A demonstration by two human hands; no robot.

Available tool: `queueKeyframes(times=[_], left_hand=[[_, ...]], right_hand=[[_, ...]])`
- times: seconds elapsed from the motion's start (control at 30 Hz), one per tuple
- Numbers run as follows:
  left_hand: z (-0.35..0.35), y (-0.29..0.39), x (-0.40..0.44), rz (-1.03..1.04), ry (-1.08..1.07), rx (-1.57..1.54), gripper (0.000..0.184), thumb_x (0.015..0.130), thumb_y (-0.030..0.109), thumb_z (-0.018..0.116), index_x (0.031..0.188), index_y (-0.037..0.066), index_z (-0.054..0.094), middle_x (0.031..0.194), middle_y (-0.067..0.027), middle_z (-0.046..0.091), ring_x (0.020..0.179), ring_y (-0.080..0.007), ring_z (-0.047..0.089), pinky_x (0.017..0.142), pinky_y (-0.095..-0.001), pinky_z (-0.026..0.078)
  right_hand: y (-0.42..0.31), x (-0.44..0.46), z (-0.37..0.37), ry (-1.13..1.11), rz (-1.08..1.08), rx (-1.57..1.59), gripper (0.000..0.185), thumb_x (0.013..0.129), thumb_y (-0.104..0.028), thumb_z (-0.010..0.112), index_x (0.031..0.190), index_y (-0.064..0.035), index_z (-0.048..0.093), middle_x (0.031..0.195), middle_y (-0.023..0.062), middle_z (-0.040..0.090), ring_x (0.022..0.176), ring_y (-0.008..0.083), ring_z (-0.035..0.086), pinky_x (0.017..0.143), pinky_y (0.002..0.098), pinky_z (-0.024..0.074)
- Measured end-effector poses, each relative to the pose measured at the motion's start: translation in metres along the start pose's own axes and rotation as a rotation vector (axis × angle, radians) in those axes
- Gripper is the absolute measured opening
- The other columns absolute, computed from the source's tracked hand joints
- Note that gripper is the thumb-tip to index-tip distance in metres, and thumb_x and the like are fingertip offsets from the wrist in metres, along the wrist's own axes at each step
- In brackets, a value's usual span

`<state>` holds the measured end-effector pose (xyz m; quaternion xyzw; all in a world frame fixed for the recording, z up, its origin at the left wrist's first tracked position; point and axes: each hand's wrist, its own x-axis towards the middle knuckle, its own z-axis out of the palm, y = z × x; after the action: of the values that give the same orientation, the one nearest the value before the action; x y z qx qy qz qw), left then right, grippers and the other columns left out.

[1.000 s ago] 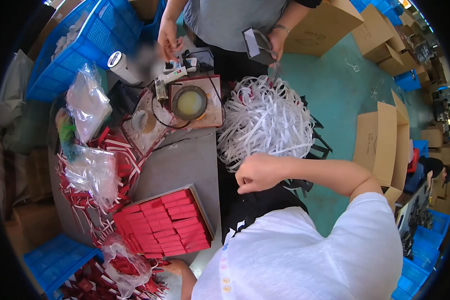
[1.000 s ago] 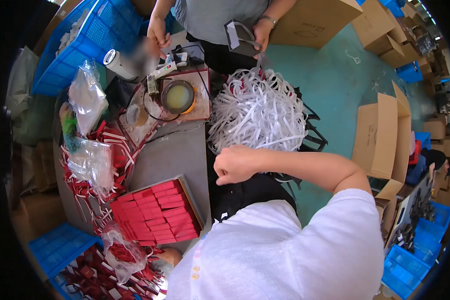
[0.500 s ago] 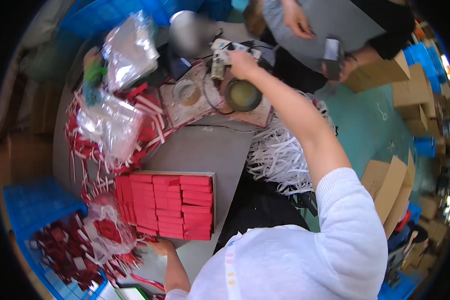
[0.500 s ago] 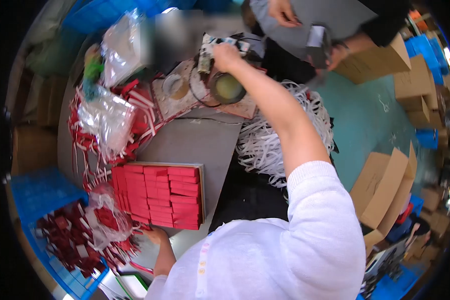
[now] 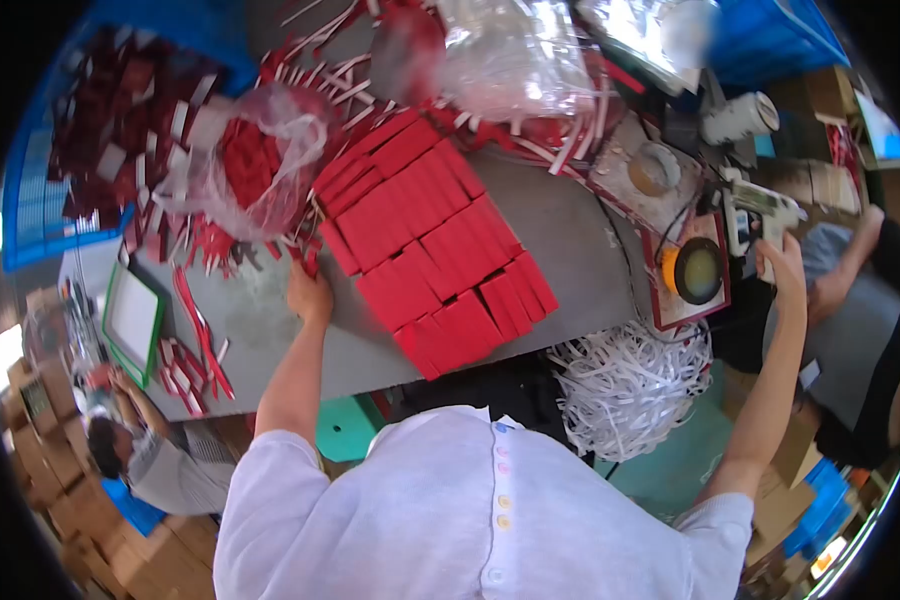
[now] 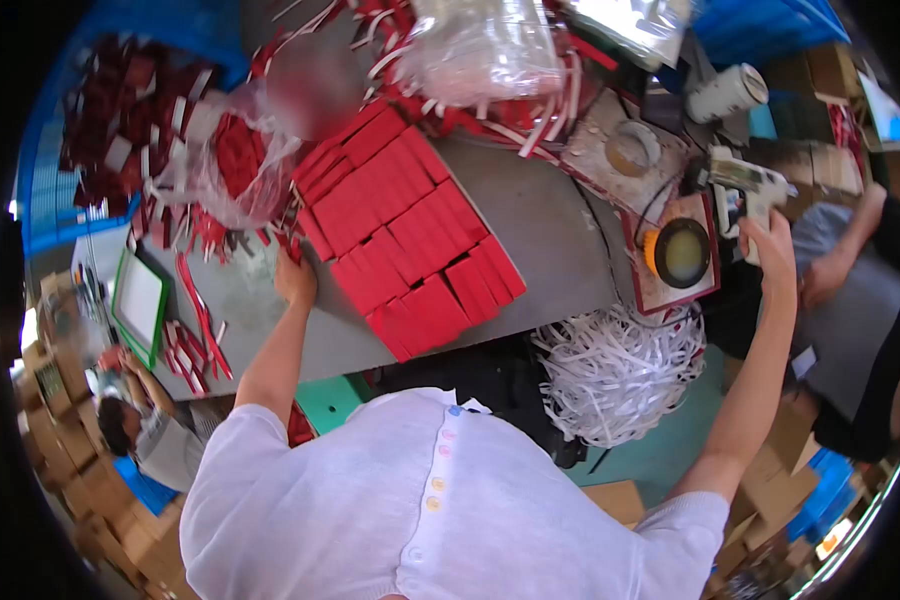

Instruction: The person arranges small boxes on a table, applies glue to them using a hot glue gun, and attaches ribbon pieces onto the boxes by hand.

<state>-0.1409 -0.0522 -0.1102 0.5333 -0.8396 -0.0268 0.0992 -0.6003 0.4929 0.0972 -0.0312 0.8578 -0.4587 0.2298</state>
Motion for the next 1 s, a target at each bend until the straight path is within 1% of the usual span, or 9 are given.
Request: queueKeyframes(times=[0.1,0.17,0.23,0.33,0.37,0.47,0.5,0.67,1.0], left_hand=[[-0.009,0.000,0.005,-0.058,-0.079,-0.093,0.024,0.083,0.024,0.059,0.101,0.008,0.056,0.089,-0.0161,0.063,0.082,-0.0397,0.059,0.070,-0.0475,0.046],[-0.011,-0.003,0.013,-0.141,-0.051,-0.277,0.022,0.084,0.023,0.062,0.098,0.007,0.058,0.085,-0.0146,0.064,0.078,-0.0359,0.061,0.068,-0.0432,0.047],[-0.023,-0.006,0.019,-0.208,-0.008,-0.458,0.020,0.084,0.022,0.064,0.096,0.006,0.061,0.082,-0.0130,0.065,0.074,-0.0321,0.062,0.066,-0.0388,0.047],[-0.060,0.029,0.026,-0.211,0.188,-0.756,0.016,0.084,0.013,0.067,0.097,0.004,0.065,0.078,-0.0068,0.064,0.068,-0.0124,0.058,0.066,-0.0260,0.046],[-0.074,0.044,0.028,-0.223,0.182,-0.756,0.016,0.084,0.013,0.067,0.097,0.004,0.065,0.078,-0.0068,0.064,0.068,-0.0124,0.058,0.066,-0.0260,0.046],[-0.100,0.091,0.044,0.240,0.070,-0.779,0.027,0.073,0.002,0.067,0.099,0.006,0.065,0.080,-0.0069,0.063,0.067,-0.0171,0.059,0.063,-0.0267,0.047],[-0.104,0.108,0.051,0.420,0.091,-0.780,0.033,0.069,-0.002,0.066,0.100,0.006,0.066,0.080,-0.0061,0.062,0.067,-0.0192,0.060,0.060,-0.0273,0.047],[-0.094,0.154,0.077,0.532,-0.050,-0.617,0.041,0.063,0.001,0.069,0.102,0.010,0.066,0.081,-0.0030,0.053,0.067,-0.0213,0.059,0.052,-0.0329,0.045],[-0.078,0.158,0.086,0.551,-0.170,-0.436,0.046,0.064,0.006,0.069,0.109,0.015,0.066,0.079,-0.0039,0.045,0.062,-0.0189,0.056,0.049,-0.0324,0.044]], right_hand=[[-0.022,-0.032,0.032,-0.263,0.050,0.704,0.030,0.083,-0.014,0.056,0.108,0.0023,0.050,0.070,0.0021,0.050,0.062,0.0096,0.049,0.052,0.0222,0.0366],[-0.024,-0.043,0.066,-0.365,0.065,0.870,0.040,0.083,-0.012,0.055,0.119,0.0044,0.047,0.077,0.0051,0.051,0.068,0.0123,0.049,0.058,0.0239,0.0390],[-0.058,-0.060,0.135,-0.199,0.037,0.973,0.045,0.081,-0.010,0.055,0.122,0.0059,0.045,0.088,0.0109,0.055,0.077,0.0190,0.054,0.069,0.0290,0.0453],[-0.117,-0.077,0.204,-0.463,-0.020,0.972,0.051,0.079,-0.008,0.056,0.126,0.0069,0.043,0.105,0.0184,0.057,0.092,0.0290,0.059,0.083,0.0416,0.0492],[-0.121,-0.073,0.215,-0.571,-0.022,0.979,0.052,0.080,-0.007,0.057,0.127,0.0071,0.042,0.106,0.0203,0.057,0.094,0.0313,0.060,0.085,0.0454,0.0497],[-0.141,-0.056,0.262,-0.685,-0.082,0.829,0.046,0.086,-0.011,0.053,0.126,0.0092,0.043,0.102,0.0187,0.058,0.089,0.0277,0.060,0.058,0.0328,0.0543],[-0.149,-0.053,0.279,-0.648,-0.089,0.722,0.042,0.095,-0.018,0.041,0.126,0.0093,0.042,0.102,0.0185,0.057,0.086,0.0259,0.059,0.048,0.0280,0.0507],[-0.171,-0.037,0.342,-0.642,-0.067,0.590,0.050,0.100,-0.035,0.033,0.118,0.0086,0.049,0.094,0.0161,0.060,0.080,0.0216,0.060,0.045,0.0259,0.0483],[-0.171,-0.022,0.387,-0.588,0.039,0.413,0.051,0.100,-0.038,0.031,0.115,0.0057,0.052,0.087,0.0106,0.061,0.070,0.0166,0.059,0.040,0.0222,0.0424]])
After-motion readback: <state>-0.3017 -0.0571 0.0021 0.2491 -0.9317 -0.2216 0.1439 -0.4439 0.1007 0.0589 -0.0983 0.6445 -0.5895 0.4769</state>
